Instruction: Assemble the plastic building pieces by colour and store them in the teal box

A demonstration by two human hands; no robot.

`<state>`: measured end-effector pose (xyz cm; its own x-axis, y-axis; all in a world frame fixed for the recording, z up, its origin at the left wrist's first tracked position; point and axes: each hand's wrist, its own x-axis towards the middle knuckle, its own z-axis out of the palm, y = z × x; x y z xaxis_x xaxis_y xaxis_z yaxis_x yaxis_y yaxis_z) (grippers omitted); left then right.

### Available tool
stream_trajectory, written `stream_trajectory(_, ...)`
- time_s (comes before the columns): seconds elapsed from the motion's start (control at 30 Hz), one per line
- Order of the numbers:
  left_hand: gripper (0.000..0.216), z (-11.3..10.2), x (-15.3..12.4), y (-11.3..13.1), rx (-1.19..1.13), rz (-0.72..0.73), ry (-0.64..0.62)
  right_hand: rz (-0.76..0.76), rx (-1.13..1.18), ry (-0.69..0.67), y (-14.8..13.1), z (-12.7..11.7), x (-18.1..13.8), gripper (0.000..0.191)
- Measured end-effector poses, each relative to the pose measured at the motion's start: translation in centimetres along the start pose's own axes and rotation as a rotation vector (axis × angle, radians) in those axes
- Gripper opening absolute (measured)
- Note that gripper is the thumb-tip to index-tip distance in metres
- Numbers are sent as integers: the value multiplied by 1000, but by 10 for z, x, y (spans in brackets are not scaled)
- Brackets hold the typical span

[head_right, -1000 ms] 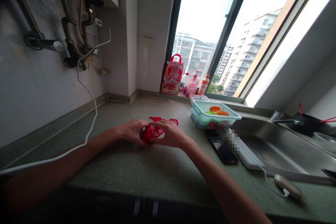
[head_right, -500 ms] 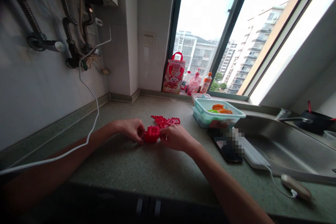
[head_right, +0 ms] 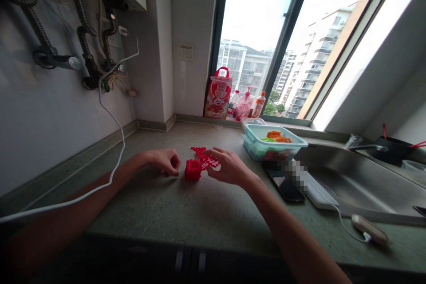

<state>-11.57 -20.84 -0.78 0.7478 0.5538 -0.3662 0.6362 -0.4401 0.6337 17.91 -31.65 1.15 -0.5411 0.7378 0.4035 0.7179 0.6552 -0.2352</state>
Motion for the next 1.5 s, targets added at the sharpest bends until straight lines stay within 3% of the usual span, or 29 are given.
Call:
stream_trajectory(0.1, 21, -8, 3, -17, -24, 18, 144, -107, 22, -108, -16, -9, 15, 74)
stream_trajectory(0.2, 24, -12, 6, -31, 0, 20, 304, -183, -111, -289, -35, -3, 41, 88)
stream_trajectory(0.37, 28, -16, 14, -47, -20, 15, 340, -297, -385, -515, -40, 23, 77, 78)
stream_trajectory(0.5, 28, -18, 17, -49, 8, 29, 336, -233, -410, -620, -34, 33, 84, 68)
stream_trajectory(1.07, 40, -19, 18, -47, -35, 32, 333, -231, -293, -674, -24, 41, 93, 58)
stream_trajectory(1.13, 39, -19, 16, -45, -42, 39, 334, -201, -279, -619, -21, 27, 98, 55)
stream_trajectory(1.23, 38, -19, 16, -45, -54, 40, 347, -61, -196, -479, -2, -18, 109, 49)
stream_trajectory(1.4, 37, -20, 24, -54, -26, 37, 363, 307, -201, -221, 67, -118, 104, 35)
stream_trajectory(1.5, 31, -19, 28, -58, -11, 95, 387, 490, -261, 7, 97, -152, 82, 25)
